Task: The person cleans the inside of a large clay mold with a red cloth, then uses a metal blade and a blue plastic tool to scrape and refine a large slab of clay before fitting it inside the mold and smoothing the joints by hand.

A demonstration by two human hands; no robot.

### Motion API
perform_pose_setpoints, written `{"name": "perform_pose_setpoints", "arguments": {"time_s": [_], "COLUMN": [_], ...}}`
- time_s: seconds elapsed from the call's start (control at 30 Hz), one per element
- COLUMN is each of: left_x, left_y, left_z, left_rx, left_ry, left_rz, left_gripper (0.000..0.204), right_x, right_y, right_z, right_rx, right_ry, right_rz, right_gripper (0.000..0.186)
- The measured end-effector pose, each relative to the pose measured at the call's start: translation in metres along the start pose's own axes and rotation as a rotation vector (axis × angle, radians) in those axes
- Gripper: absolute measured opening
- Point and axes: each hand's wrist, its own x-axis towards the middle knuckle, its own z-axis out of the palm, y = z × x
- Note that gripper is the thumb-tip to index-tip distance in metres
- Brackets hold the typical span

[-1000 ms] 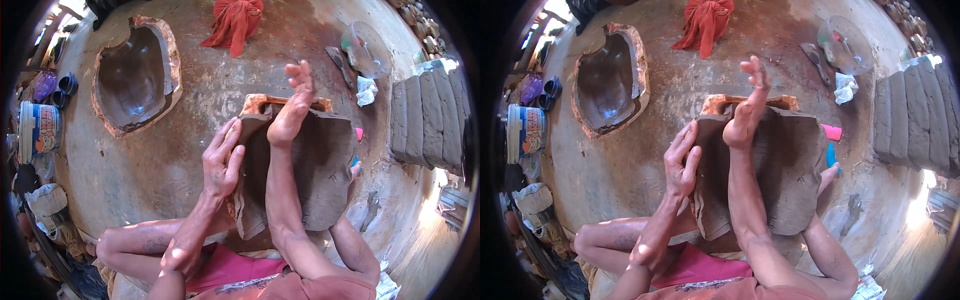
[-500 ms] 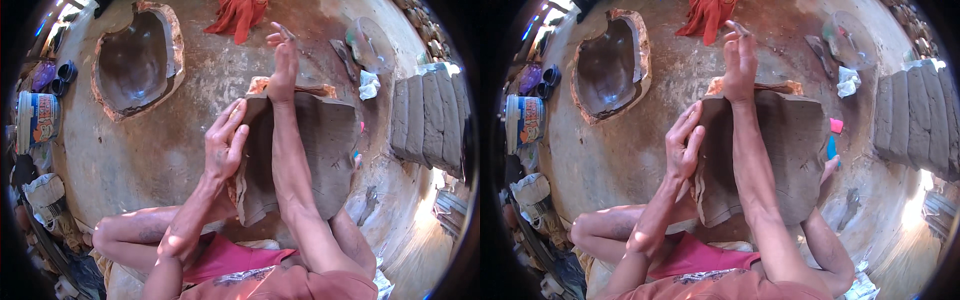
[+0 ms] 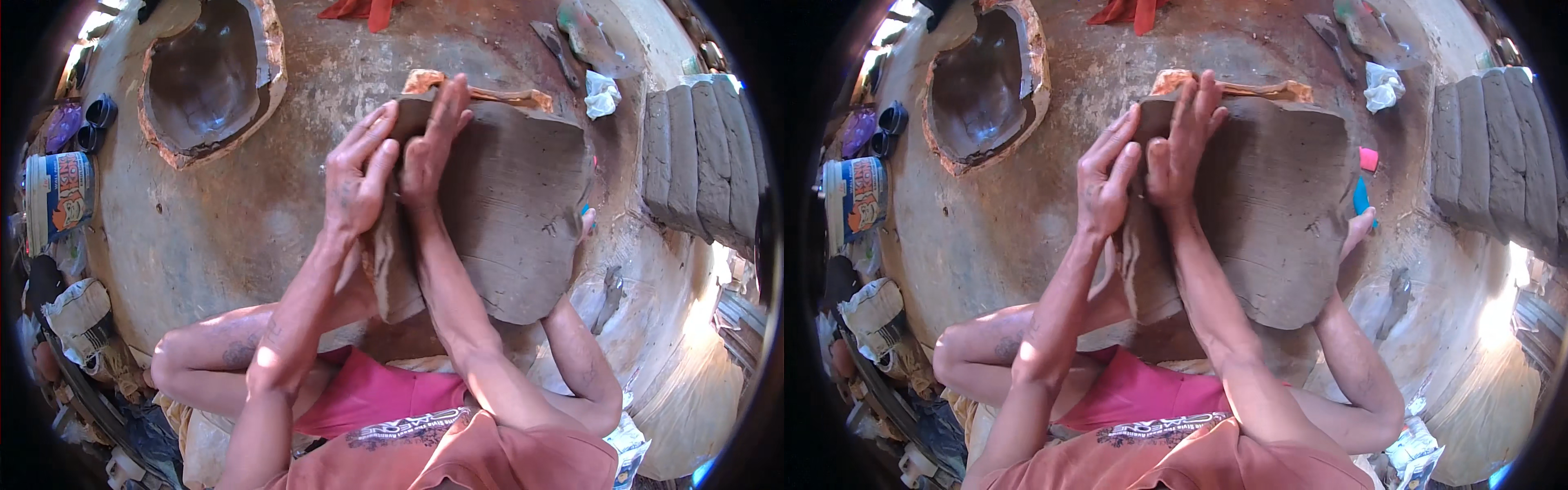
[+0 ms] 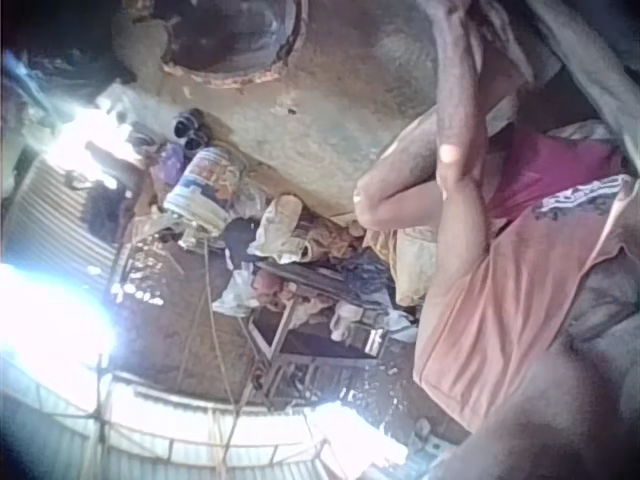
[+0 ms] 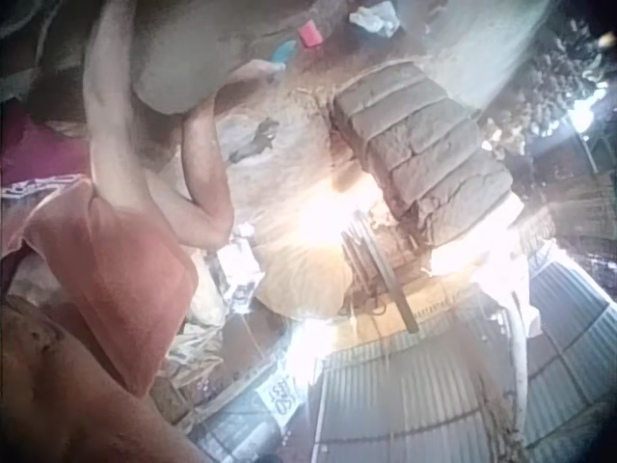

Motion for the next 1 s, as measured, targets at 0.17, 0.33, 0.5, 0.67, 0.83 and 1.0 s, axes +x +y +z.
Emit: {"name": "perform_pose_setpoints", "arguments": {"time_s": [0.17, 0.33, 0.5, 0.67, 0.83, 1.0], "left_x": [0.005, 0.005, 0.012, 0.007, 0.027, -0.025], "left_y": [0.000, -0.013, -0.006, -0.004, -0.002, 0.101], "left_z": [0.002, -0.001, 0.004, 0.011, -0.003, 0.027], "left_rx": [0.025, -0.072, -0.048, -0.034, 0.043, 0.091], "left_ry": [-0.018, 0.005, -0.027, -0.094, -0.143, 0.080], "left_rz": [0.024, 0.006, 0.058, 0.019, 0.040, 0.331], "left_gripper": [0.042, 0.041, 0.041, 0.043, 0.045, 0.053], "right_x": [-0.021, -0.059, -0.099, -0.113, -0.094, -0.095], "right_y": [-0.012, -0.029, -0.051, -0.056, -0.081, -0.091], "right_z": [-0.015, -0.025, -0.045, -0.073, -0.091, -0.241], "right_rx": [0.254, 0.196, 0.134, 0.054, 0.074, -0.288], "right_ry": [0.019, -0.252, -0.415, -0.416, -0.323, 0.114], "right_rz": [0.039, 0.103, 0.173, 0.062, 0.021, -0.040], "right_gripper": [0.085, 0.082, 0.093, 0.093, 0.092, 0.091]}}
